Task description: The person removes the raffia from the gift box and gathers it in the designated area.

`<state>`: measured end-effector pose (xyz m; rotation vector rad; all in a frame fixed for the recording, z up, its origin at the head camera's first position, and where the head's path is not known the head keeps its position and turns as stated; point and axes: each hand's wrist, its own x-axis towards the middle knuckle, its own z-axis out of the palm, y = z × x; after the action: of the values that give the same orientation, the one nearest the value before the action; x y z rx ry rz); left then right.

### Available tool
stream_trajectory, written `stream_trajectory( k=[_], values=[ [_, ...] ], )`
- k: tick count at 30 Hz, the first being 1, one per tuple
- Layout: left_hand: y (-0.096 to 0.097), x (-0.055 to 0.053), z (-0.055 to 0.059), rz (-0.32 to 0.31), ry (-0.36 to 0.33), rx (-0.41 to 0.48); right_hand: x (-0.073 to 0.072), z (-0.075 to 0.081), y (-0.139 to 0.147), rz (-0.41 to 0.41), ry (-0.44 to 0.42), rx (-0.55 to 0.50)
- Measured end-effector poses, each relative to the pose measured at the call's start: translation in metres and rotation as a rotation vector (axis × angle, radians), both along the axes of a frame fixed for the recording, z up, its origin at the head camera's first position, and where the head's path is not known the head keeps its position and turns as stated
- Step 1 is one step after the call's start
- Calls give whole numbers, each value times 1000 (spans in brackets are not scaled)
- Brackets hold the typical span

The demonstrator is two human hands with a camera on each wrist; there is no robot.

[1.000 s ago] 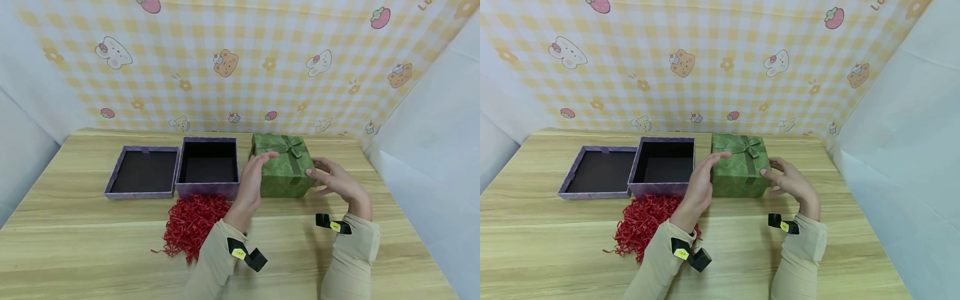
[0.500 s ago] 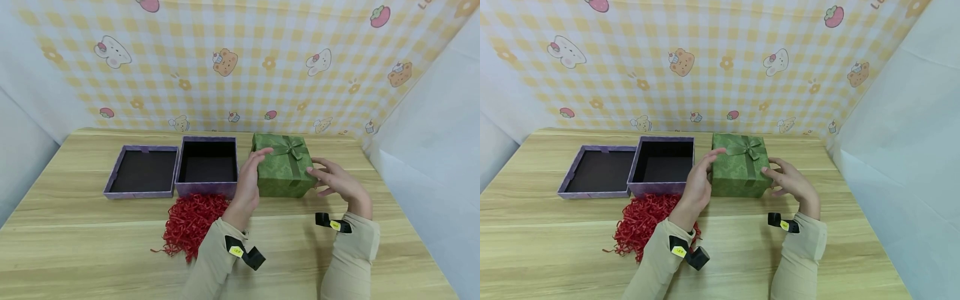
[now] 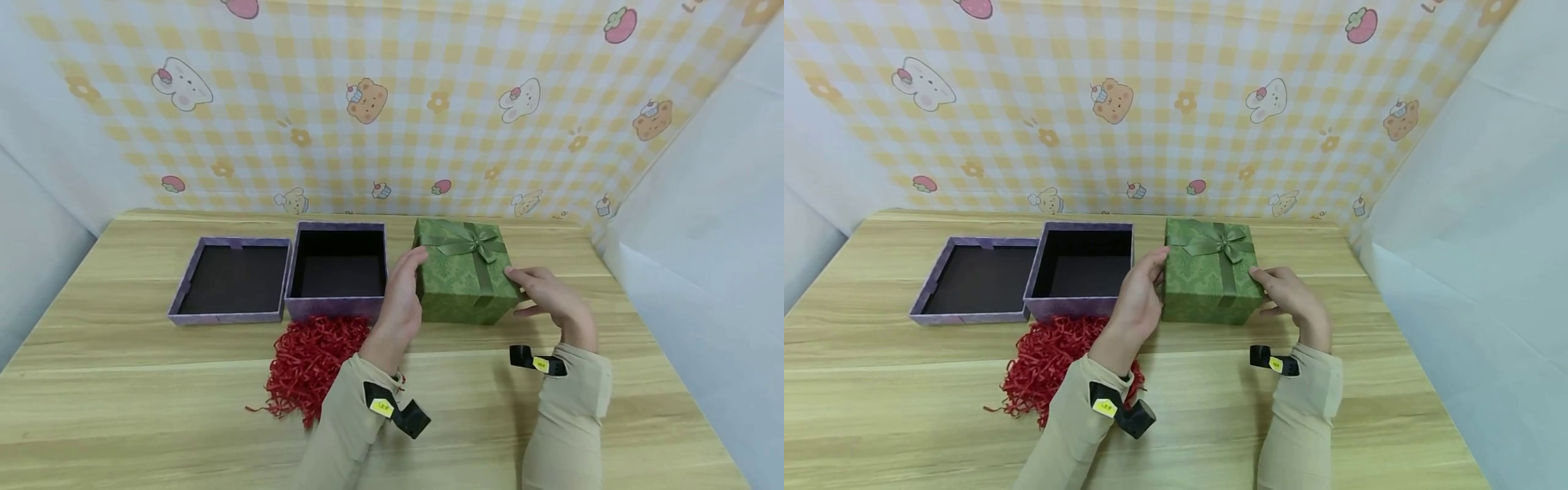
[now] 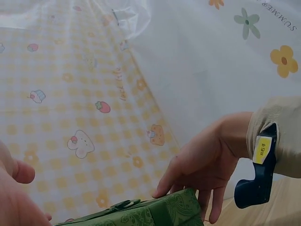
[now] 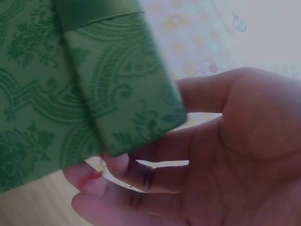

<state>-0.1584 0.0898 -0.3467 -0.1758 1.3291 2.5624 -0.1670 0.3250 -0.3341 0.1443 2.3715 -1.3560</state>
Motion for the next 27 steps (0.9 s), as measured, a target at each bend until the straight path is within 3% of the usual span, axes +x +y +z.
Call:
stream_trajectory(
  k=[15,27],
  values=[
    [1,0,2,28,-57,78,-2,-5,-3,3,-89,-73],
    [2,1,0,24,-66,101,-1,-4,-4,22,-82,-108]
  ],
)
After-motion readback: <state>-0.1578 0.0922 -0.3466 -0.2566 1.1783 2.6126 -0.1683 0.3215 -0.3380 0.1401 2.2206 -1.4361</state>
